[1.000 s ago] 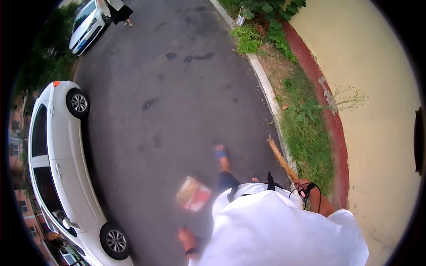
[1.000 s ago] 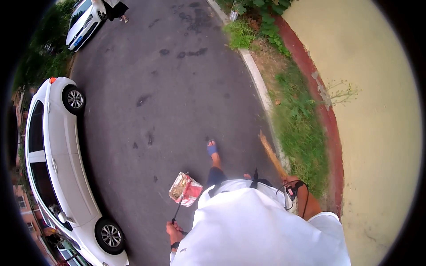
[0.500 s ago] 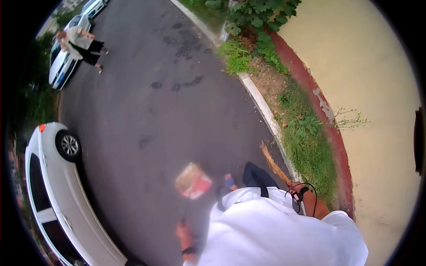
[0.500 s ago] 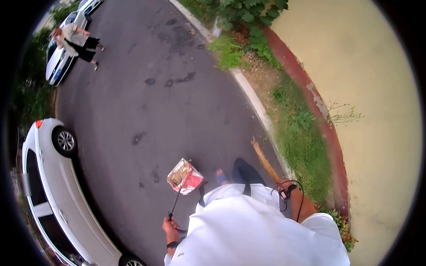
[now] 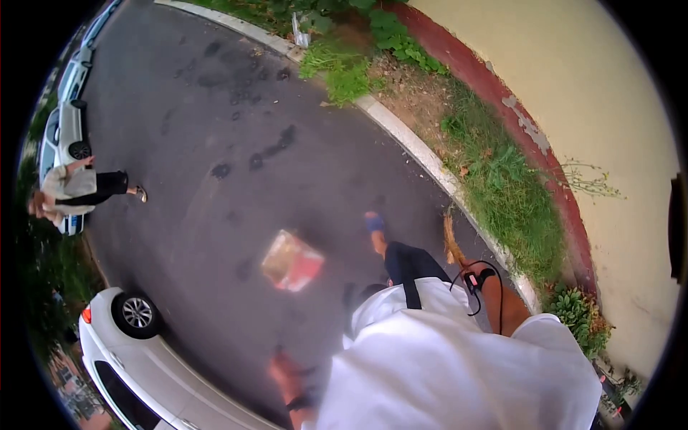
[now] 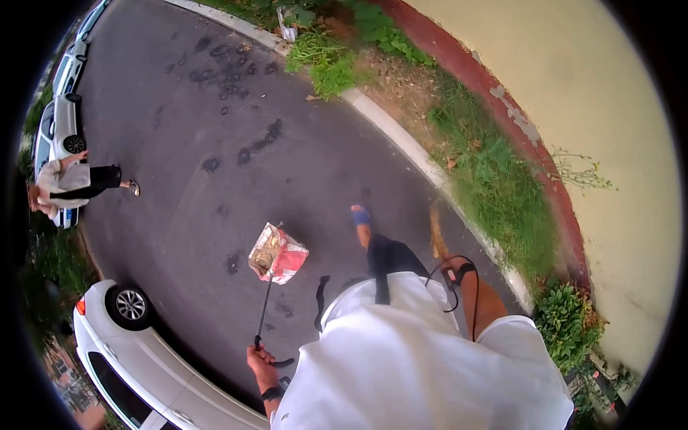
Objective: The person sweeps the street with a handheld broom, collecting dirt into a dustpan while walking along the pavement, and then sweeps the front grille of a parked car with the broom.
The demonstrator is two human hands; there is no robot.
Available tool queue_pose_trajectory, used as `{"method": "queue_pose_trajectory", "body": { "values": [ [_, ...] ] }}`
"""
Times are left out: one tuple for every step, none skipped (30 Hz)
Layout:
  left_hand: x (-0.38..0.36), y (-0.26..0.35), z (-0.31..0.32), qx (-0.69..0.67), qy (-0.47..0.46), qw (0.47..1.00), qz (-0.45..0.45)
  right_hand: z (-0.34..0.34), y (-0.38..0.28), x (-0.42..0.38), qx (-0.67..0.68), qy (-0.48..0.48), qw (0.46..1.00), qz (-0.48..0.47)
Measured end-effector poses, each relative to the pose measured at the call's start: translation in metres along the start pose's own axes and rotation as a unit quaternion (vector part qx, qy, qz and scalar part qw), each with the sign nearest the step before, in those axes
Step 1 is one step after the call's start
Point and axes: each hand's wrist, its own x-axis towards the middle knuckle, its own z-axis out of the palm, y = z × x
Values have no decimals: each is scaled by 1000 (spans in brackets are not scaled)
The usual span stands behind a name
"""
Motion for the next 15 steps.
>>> {"method": "queue_pose_trajectory", "body": {
  "values": [
    [-3,24,13,-4,-11,1000,-1,11,-14,4,13,10,1000,16],
    [6,38,18,18,-1,1000,5,19,-27,8,0,15,1000,19],
    [18,51,21,41,10,999,10,28,-42,16,-33,7,999,14],
    [26,63,25,63,20,998,16,35,-58,27,-127,-26,991,-14],
    [22,81,40,82,25,996,22,38,-74,43,-244,-71,966,-56],
    [33,88,42,82,30,996,20,42,-89,62,-347,-117,925,-102],
    [49,95,42,81,33,996,21,76,-102,67,-205,-70,971,-97],
    [63,103,40,81,37,996,22,114,-112,71,-57,-21,994,-89],
    [70,114,39,66,20,997,14,167,-132,54,-89,-6,991,-100],
    [77,123,41,51,2,999,6,206,-152,53,-121,2,985,-124],
    [83,133,45,37,-15,999,-4,242,-169,61,-153,9,975,-160],
    [78,146,57,42,-19,999,2,278,-185,69,-181,21,964,-193],
    [65,162,77,46,-24,999,9,316,-200,75,-184,37,959,-210],
    [58,175,94,49,-30,998,15,350,-212,78,-149,55,967,-199],
    [60,183,103,51,-26,998,27,390,-224,61,-62,51,982,-173]
  ]
}}
